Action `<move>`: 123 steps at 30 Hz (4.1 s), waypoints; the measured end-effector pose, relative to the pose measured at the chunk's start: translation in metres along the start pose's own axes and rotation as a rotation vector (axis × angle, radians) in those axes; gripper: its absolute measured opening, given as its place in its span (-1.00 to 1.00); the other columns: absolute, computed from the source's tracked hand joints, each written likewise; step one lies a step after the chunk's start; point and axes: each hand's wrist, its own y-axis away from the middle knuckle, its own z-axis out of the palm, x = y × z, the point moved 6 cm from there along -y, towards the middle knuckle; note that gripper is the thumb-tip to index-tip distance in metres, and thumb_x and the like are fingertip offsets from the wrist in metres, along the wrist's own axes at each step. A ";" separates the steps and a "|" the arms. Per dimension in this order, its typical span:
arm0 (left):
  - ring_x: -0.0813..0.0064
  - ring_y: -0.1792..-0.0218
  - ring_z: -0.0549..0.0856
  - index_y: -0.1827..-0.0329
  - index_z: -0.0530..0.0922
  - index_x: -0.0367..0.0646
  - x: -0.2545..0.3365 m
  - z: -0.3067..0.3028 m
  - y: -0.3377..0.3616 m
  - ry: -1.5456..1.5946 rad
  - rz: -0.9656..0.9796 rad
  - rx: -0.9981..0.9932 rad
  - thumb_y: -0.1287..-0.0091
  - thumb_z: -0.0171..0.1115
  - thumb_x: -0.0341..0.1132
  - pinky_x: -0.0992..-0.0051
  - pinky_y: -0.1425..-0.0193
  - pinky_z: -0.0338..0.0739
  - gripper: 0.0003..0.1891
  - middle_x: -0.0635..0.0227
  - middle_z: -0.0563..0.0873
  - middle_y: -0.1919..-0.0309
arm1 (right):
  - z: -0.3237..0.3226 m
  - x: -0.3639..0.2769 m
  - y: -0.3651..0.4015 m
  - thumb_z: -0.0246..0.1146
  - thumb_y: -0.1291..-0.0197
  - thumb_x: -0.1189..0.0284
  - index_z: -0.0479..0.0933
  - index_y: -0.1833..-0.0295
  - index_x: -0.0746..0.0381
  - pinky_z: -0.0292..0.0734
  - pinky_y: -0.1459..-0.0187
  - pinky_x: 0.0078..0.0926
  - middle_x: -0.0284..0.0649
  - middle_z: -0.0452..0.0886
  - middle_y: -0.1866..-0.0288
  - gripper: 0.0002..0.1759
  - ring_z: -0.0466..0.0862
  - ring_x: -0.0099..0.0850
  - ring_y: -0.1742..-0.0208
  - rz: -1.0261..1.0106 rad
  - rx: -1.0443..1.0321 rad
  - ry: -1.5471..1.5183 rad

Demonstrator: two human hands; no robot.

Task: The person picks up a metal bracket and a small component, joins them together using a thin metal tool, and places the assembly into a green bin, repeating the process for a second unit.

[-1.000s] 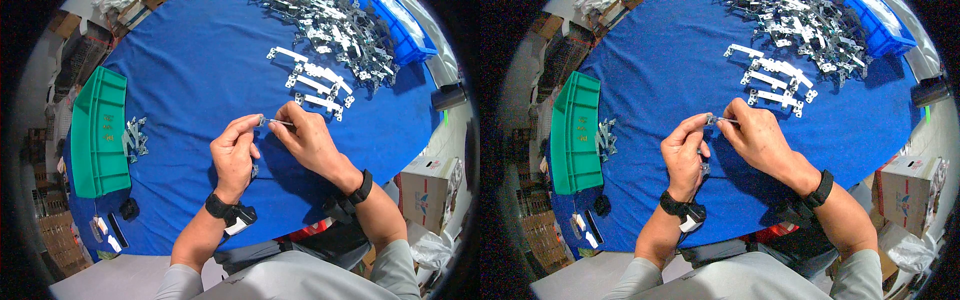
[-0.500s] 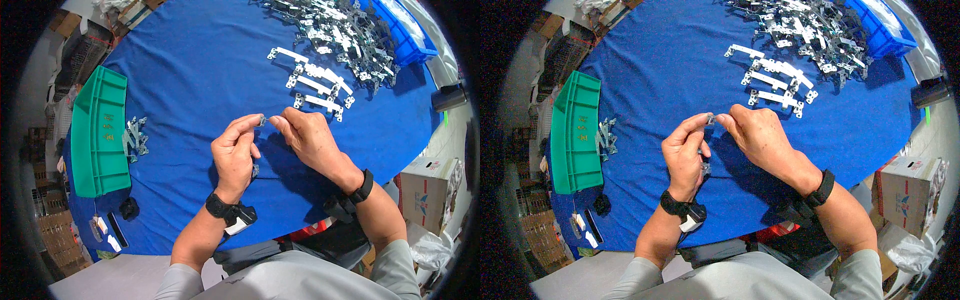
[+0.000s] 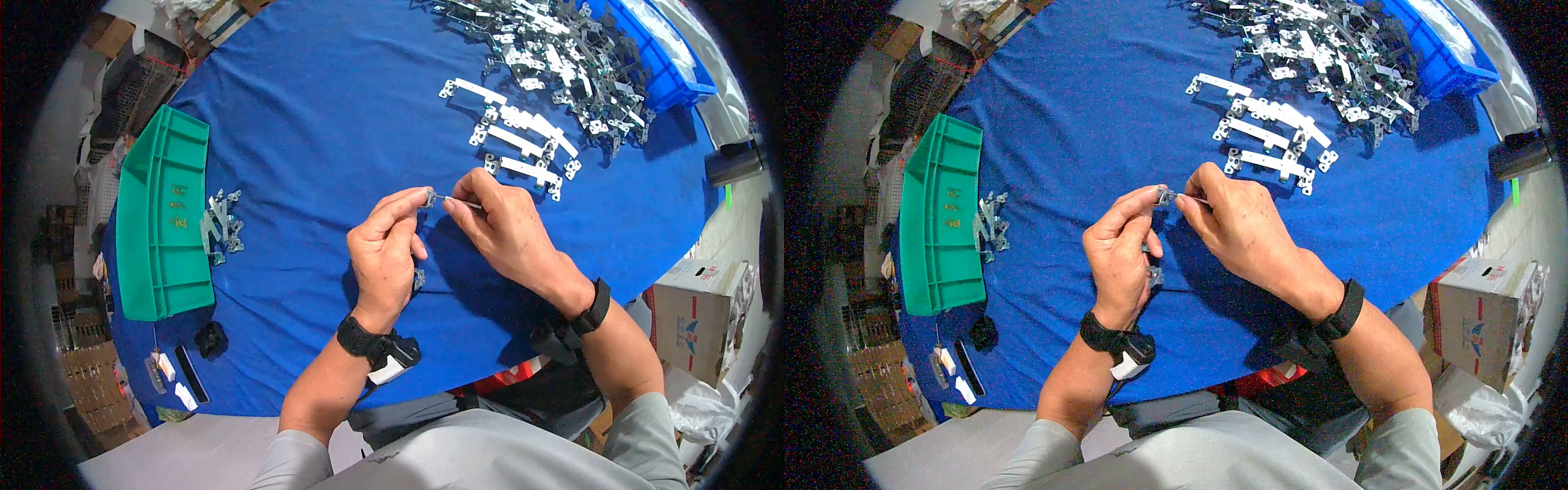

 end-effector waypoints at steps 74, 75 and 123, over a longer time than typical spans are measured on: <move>0.76 0.50 0.59 -0.01 0.73 -0.26 0.001 0.002 0.002 -0.038 -0.024 -0.034 -0.43 0.07 -0.63 0.74 0.52 0.48 -0.72 0.22 0.74 -0.02 | 0.001 -0.009 0.005 0.27 -0.31 0.44 0.46 0.16 0.24 0.50 0.49 -0.15 -0.08 0.57 0.41 -0.86 0.65 -0.06 0.45 -0.141 0.019 0.149; 0.75 0.49 0.60 -0.01 0.73 -0.26 0.002 0.003 0.001 -0.040 -0.022 -0.034 -0.42 0.07 -0.64 0.74 0.52 0.48 -0.72 0.21 0.74 -0.03 | 0.000 -0.008 0.005 0.27 -0.31 0.43 0.46 0.17 0.24 0.49 0.50 -0.15 -0.08 0.57 0.42 -0.86 0.64 -0.06 0.46 -0.119 0.029 0.106; 0.77 0.49 0.60 -0.01 0.73 -0.25 0.000 0.004 0.001 -0.058 0.005 -0.049 -0.42 0.06 -0.64 0.75 0.51 0.49 -0.71 0.23 0.74 -0.02 | 0.002 -0.012 0.005 0.23 -0.37 0.36 0.39 0.27 0.23 0.45 0.56 -0.17 -0.09 0.55 0.49 -0.78 0.63 -0.09 0.52 -0.169 0.003 0.195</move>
